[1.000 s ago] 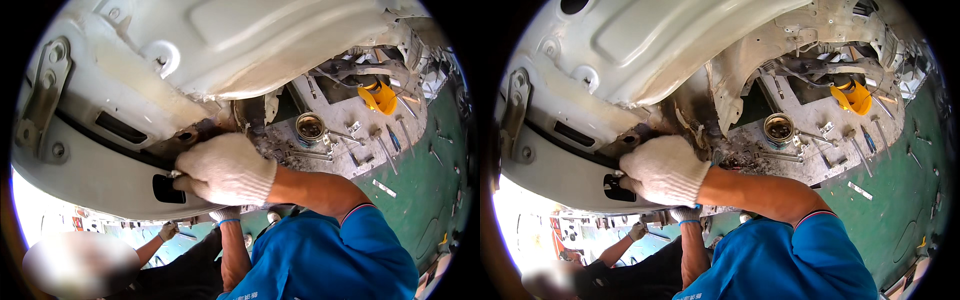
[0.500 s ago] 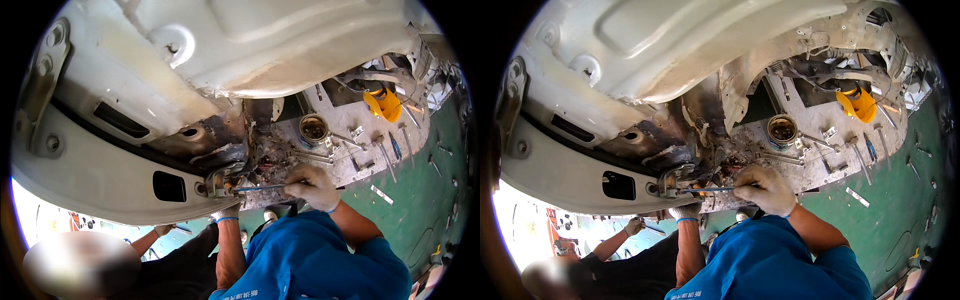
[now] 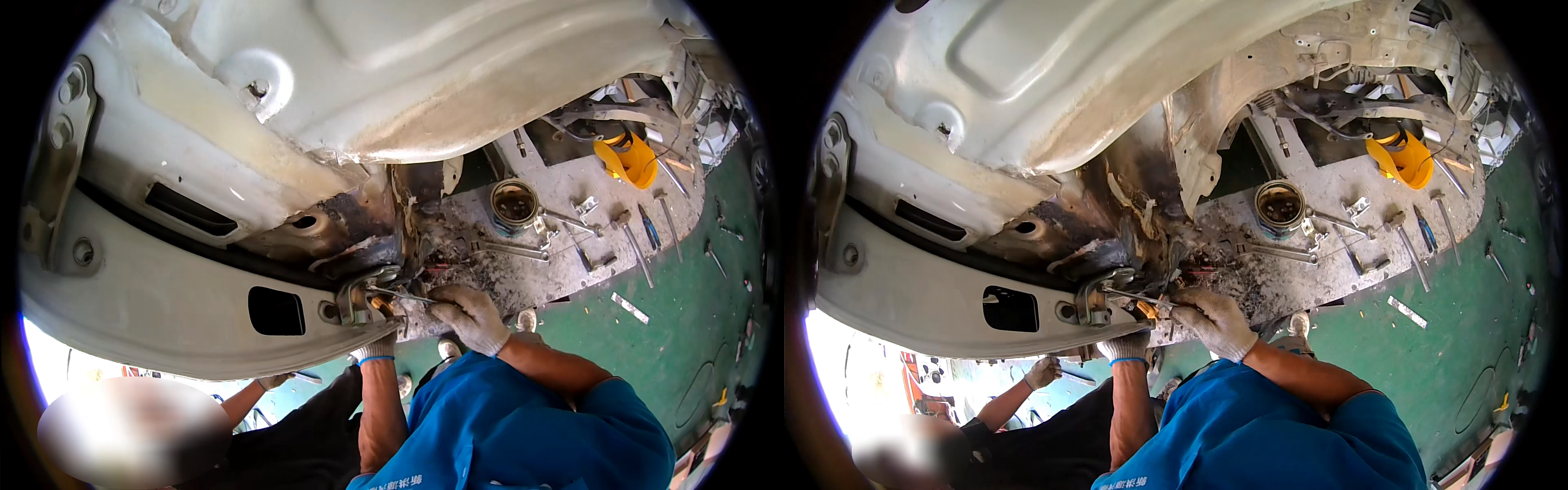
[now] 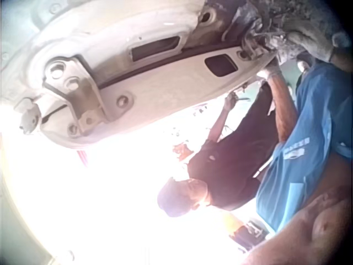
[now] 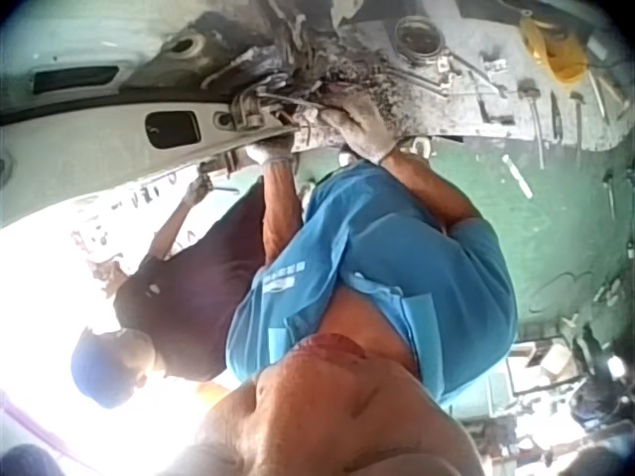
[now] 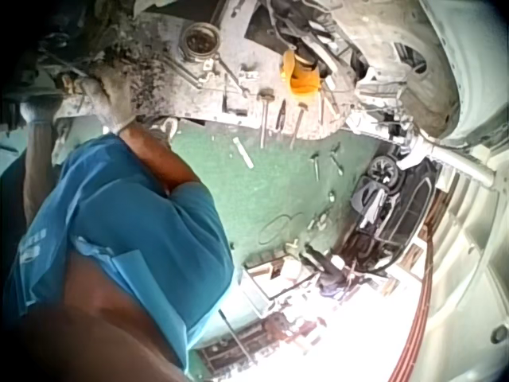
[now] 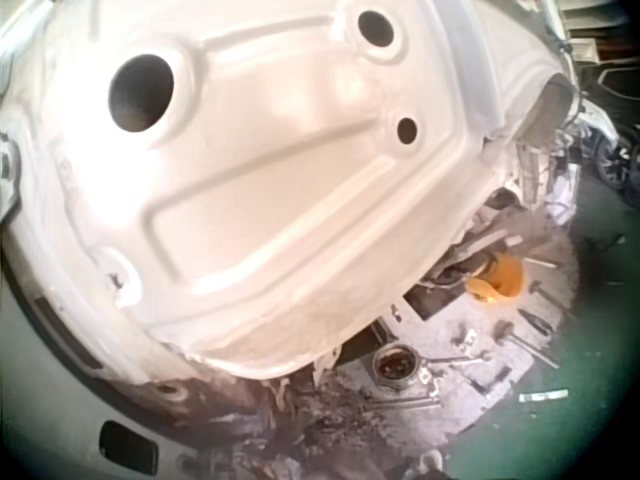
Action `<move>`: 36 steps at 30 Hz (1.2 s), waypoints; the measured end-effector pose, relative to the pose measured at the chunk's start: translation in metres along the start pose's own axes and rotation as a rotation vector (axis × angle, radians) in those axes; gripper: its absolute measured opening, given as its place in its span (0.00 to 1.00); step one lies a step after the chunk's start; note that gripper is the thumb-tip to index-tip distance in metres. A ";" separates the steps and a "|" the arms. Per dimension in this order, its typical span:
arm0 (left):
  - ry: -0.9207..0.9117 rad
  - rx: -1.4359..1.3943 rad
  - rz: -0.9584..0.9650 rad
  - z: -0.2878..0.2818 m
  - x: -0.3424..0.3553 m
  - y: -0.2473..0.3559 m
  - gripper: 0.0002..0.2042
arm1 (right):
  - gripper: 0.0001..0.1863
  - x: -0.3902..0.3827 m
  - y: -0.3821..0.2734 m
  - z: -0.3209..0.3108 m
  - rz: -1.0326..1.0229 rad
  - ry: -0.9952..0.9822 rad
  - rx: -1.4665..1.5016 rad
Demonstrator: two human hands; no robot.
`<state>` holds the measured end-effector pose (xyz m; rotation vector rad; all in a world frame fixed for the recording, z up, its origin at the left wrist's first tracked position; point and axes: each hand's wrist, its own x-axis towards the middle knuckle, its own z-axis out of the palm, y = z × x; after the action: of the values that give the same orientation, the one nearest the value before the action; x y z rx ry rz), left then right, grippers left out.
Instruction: The person is repairing a car's front fender. They use a hammer and a metal rod to carefully tap and shape the metal, likely to remove dents or align the panel. The person also uses a wrench to tighten bolts on the fender.
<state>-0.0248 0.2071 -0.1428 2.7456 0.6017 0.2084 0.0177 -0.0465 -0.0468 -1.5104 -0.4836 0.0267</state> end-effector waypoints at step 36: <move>0.016 -1.858 -0.465 -0.004 -0.001 -0.001 0.25 | 0.10 0.103 -0.161 -0.039 -0.562 -0.138 -0.259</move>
<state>-0.0273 0.2088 -0.1394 0.8026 0.5343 0.3844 0.0788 -0.0639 0.1381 -1.5806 -1.0406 -0.3851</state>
